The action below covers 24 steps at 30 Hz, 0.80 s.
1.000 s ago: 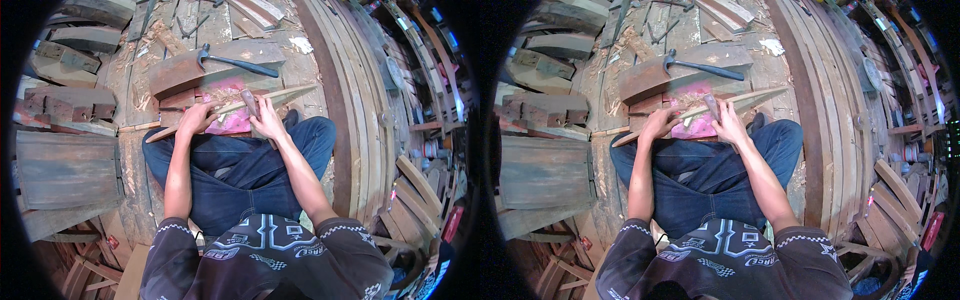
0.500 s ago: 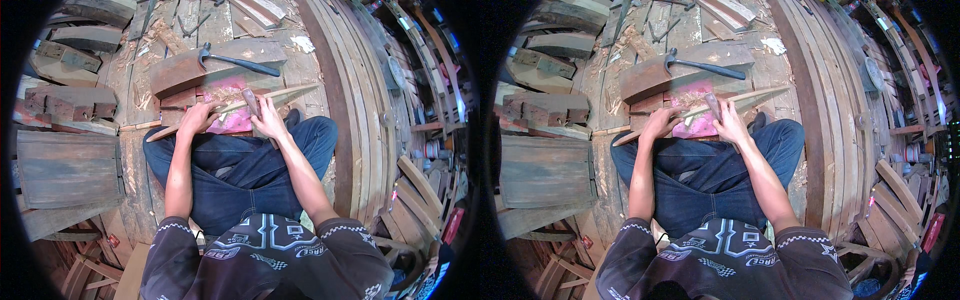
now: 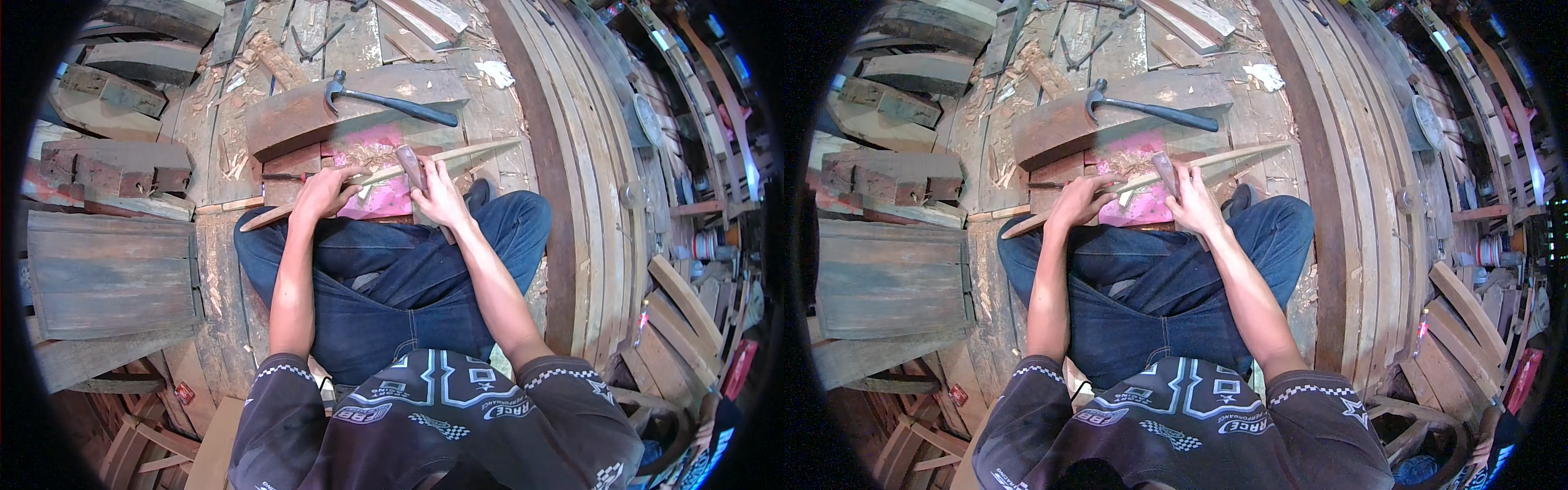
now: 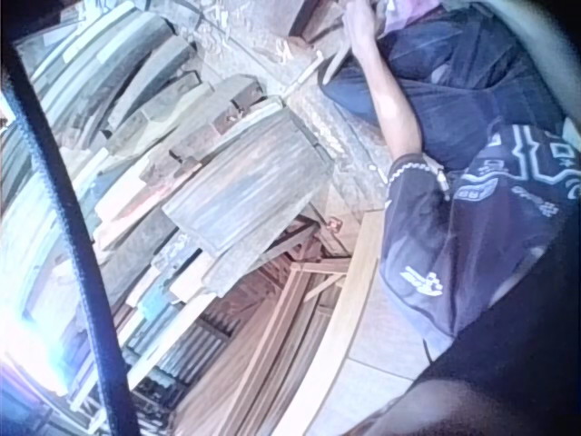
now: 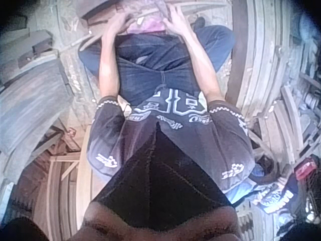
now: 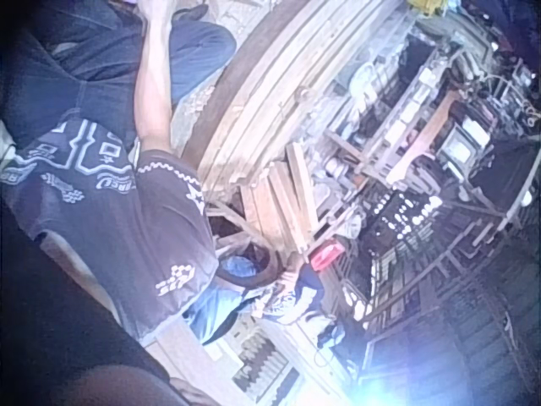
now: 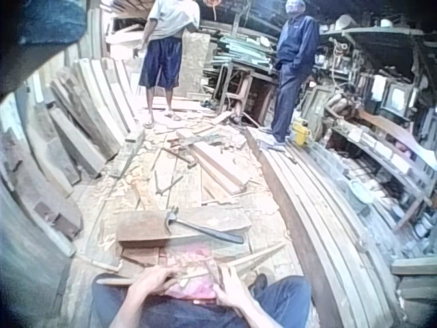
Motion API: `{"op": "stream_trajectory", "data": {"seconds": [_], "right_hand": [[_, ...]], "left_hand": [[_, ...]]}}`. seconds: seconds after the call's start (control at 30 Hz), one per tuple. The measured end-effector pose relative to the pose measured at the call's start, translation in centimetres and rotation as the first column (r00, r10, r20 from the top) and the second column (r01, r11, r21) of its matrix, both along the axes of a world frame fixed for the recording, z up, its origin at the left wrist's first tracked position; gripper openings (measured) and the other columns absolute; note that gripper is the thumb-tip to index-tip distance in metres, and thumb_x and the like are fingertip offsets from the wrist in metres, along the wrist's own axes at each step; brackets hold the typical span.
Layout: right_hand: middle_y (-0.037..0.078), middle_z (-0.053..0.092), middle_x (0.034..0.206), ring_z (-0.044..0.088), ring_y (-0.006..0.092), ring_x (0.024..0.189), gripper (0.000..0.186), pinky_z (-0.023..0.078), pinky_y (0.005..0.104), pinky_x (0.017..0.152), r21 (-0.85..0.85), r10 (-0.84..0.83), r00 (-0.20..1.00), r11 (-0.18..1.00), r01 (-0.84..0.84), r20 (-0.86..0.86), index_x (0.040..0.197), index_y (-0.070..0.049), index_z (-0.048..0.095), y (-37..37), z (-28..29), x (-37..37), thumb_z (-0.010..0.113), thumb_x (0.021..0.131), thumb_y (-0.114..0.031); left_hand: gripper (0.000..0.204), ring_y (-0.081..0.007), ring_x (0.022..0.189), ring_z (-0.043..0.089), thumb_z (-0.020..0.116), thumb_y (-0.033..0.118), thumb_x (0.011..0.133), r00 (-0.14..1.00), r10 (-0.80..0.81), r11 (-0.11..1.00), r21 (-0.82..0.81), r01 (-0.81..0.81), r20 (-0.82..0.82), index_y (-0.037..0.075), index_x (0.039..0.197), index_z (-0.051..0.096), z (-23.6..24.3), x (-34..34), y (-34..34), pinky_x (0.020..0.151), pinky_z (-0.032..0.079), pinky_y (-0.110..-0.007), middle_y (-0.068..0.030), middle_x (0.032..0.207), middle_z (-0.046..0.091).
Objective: Manually shaping a wooden handle or rod using a small handheld blade or scraper.
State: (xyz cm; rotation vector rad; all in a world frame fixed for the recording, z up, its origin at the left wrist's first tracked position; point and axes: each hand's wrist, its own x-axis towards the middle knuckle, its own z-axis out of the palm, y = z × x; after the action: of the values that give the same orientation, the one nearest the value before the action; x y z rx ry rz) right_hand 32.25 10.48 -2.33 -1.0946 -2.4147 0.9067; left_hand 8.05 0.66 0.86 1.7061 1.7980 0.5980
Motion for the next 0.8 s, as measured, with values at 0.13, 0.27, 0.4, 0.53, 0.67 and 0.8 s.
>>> {"op": "stream_trajectory", "data": {"seconds": [0.13, 0.27, 0.4, 0.53, 0.67, 0.8], "right_hand": [[0.024, 0.045, 0.119, 0.054, 0.0428, 0.108, 0.065, 0.047, 0.0460, 0.091, -0.016, -0.008, 1.000, 1.000, 0.008, 0.011, 0.137, -0.007, 0.033, 0.0, 0.1, -0.1, 0.063, 0.080, -0.015], [0.024, 0.045, 0.119, 0.054, 0.0425, 0.109, 0.065, 0.047, 0.0454, 0.092, -0.023, -0.006, 1.000, 1.000, 0.006, 0.005, 0.137, -0.006, 0.034, -0.1, 0.3, 0.0, 0.063, 0.080, -0.015], [0.024, 0.045, 0.120, 0.053, 0.0421, 0.109, 0.064, 0.046, 0.0450, 0.092, -0.018, -0.008, 1.000, 1.000, 0.008, 0.004, 0.136, -0.006, 0.035, 0.0, 0.1, 0.0, 0.063, 0.080, -0.015], [0.023, 0.045, 0.120, 0.053, 0.0415, 0.110, 0.064, 0.046, 0.0444, 0.092, -0.022, -0.015, 1.000, 1.000, 0.015, 0.008, 0.136, -0.006, 0.035, 0.0, 0.3, 0.0, 0.063, 0.080, -0.015], [0.023, 0.045, 0.120, 0.053, 0.0414, 0.110, 0.064, 0.046, 0.0443, 0.092, -0.012, -0.013, 1.000, 1.000, 0.013, -0.003, 0.137, -0.007, 0.035, 0.0, 0.0, 0.0, 0.064, 0.080, -0.014], [0.023, 0.045, 0.121, 0.053, 0.0414, 0.110, 0.065, 0.047, 0.0444, 0.092, -0.016, -0.014, 1.000, 1.000, 0.014, 0.014, 0.137, -0.007, 0.035, 0.0, 0.3, -0.1, 0.064, 0.079, -0.014]], "left_hand": [[0.037, -0.0363, 0.091, 0.064, 0.066, 0.015, 0.082, 1.000, -0.014, 0.999, 0.045, 0.014, -0.011, 0.017, 0.119, 0.063, -0.7, -0.2, 0.0, 0.077, 0.050, -0.044, -0.0181, 0.094, 0.068], [0.037, -0.0364, 0.089, 0.065, 0.067, 0.025, 0.083, 0.996, 0.044, 0.999, -0.006, -0.045, -0.077, 0.016, 0.118, 0.063, -0.5, -0.2, 0.1, 0.076, 0.050, -0.045, -0.0181, 0.092, 0.068], [0.039, -0.0361, 0.087, 0.065, 0.067, 0.035, 0.082, 0.970, 0.064, 0.998, 0.004, -0.065, -0.233, 0.013, 0.114, 0.064, -0.7, 0.5, 0.8, 0.076, 0.051, -0.046, -0.0172, 0.091, 0.069], [0.035, -0.0384, 0.082, 0.066, 0.067, 0.038, 0.082, 0.957, 0.147, 0.984, 0.134, -0.116, -0.250, 0.012, 0.107, 0.067, -1.4, 2.3, 1.6, 0.073, 0.052, -0.047, -0.0203, 0.082, 0.068], [0.032, -0.0395, 0.083, 0.066, 0.065, 0.035, 0.083, 0.960, 0.178, 0.984, 0.015, -0.179, -0.217, 0.009, 0.102, 0.069, -1.5, 2.9, 1.9, 0.074, 0.052, -0.048, -0.0219, 0.084, 0.068], [0.032, -0.0393, 0.084, 0.066, 0.065, 0.034, 0.083, 0.957, 0.182, 0.982, -0.012, -0.190, -0.227, 0.009, 0.101, 0.069, -1.5, 3.0, 2.0, 0.075, 0.052, -0.047, -0.0223, 0.086, 0.068]]}}
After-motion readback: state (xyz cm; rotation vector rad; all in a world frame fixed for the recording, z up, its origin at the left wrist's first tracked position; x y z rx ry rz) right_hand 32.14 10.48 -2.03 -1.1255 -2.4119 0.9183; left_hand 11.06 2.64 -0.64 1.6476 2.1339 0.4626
